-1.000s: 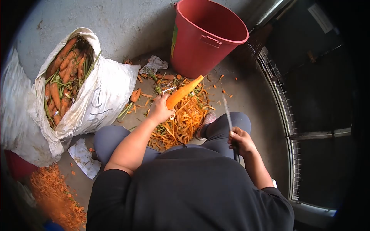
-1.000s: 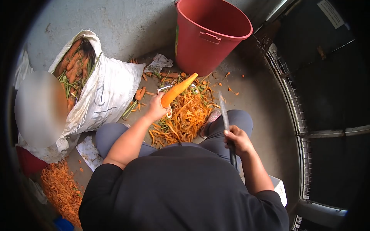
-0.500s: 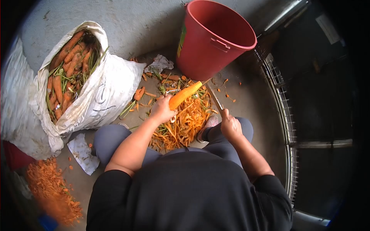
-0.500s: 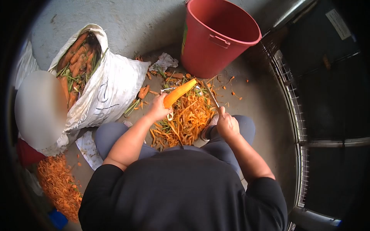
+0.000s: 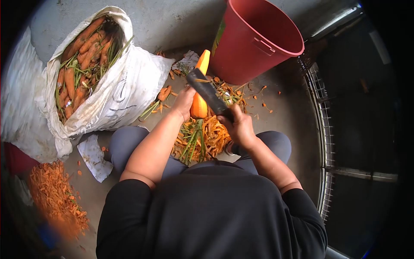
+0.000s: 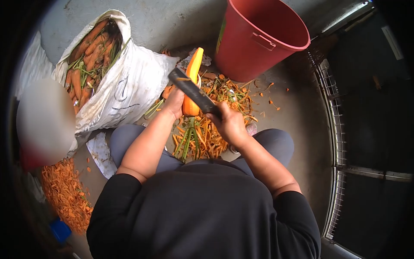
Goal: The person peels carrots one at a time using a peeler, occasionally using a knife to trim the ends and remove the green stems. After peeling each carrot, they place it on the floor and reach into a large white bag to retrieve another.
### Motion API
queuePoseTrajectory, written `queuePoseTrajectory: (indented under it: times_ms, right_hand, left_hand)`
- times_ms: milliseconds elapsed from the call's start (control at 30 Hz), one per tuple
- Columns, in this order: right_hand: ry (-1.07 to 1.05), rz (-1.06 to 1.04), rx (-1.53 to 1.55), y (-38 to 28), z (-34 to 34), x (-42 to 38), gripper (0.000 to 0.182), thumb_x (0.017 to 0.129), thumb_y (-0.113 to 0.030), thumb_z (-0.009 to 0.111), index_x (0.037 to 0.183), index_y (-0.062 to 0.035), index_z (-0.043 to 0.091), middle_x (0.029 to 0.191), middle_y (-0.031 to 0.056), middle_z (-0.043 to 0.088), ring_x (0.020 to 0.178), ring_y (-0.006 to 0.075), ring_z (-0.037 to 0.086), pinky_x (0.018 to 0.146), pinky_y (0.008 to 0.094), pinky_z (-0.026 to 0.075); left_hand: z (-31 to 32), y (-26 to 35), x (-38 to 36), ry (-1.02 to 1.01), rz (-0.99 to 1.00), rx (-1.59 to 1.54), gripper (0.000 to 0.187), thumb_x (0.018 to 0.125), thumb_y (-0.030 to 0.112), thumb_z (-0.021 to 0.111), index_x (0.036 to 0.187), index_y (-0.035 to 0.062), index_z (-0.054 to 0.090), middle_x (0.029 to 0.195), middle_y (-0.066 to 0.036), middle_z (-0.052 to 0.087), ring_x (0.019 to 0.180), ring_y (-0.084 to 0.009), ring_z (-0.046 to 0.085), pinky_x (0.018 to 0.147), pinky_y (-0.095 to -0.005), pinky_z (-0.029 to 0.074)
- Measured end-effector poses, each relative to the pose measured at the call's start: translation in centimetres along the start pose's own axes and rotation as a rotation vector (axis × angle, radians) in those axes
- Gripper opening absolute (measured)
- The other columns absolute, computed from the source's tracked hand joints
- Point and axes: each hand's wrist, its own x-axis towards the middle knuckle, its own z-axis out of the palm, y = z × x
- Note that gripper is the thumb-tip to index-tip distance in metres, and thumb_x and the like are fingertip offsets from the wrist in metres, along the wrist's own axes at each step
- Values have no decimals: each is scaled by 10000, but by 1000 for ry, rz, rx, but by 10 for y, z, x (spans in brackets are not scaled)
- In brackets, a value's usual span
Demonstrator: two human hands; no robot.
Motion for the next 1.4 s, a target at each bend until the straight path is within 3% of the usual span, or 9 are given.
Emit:
queuePoseTrajectory:
  times_ms: [200,267,367,500,567,700,900,1200,1400]
  right_hand:
    - [130,-82,29,-10,14,29,271,770,-207,639,884,-47,451,716,155,613,645,326,610,538,370,475]
    - [97,108,137,-7,5,47,299,751,-220,666,862,-27,466,754,150,630,696,294,628,609,357,485]
    - [75,161,-45,10,-4,68,378,703,-246,708,873,-16,461,762,141,632,704,288,627,631,344,482]
    - [-28,-18,4,4,0,62,381,659,-171,752,861,-7,474,714,99,630,647,145,612,595,277,478]
    - [-60,14,-133,1,8,59,445,624,-220,769,883,-22,466,738,139,624,678,238,627,611,320,481]
    - [-42,14,-229,-11,15,59,506,589,-252,775,901,-29,444,747,177,611,707,347,603,619,380,473]
    - [-55,28,-222,-14,22,62,472,587,-206,765,881,-29,441,727,193,597,709,373,588,598,397,470]
    - [-5,-93,-264,-7,29,63,456,597,-278,755,844,-45,451,657,157,595,614,337,594,548,400,467]
    - [1,-75,-296,-8,31,62,461,604,-309,746,838,-52,442,650,147,597,607,329,595,552,405,465]
  left_hand:
    - [-6,13,5,211,493,27,364,832,317,572,1024,20,486,888,-52,556,783,-139,545,708,-266,437]
    - [-14,19,15,263,585,-41,369,819,322,594,1018,34,479,901,-7,495,821,-94,453,737,-241,384]
    - [-10,35,10,222,401,-252,343,820,368,569,958,63,494,861,-18,515,773,-116,497,687,-259,423]
    - [-13,27,15,293,-4,-419,337,839,412,475,878,78,498,779,-59,543,658,-169,555,606,-316,481]
    - [-27,7,27,286,-156,-348,383,839,438,443,880,62,498,760,-87,548,602,-205,564,595,-333,493]
    - [-3,13,10,253,-125,-263,421,851,416,409,1013,35,486,867,-125,575,760,-257,595,681,-400,503]
    - [23,41,-15,184,-149,-347,323,861,362,455,944,62,541,822,-68,614,683,-169,615,595,-290,522]
    - [13,34,-4,180,-192,-260,465,874,379,308,1129,13,438,1036,-161,559,927,-278,577,782,-418,496]
    - [14,38,-7,133,-202,-261,444,876,363,314,1102,12,464,1023,-151,565,905,-272,586,786,-410,498]
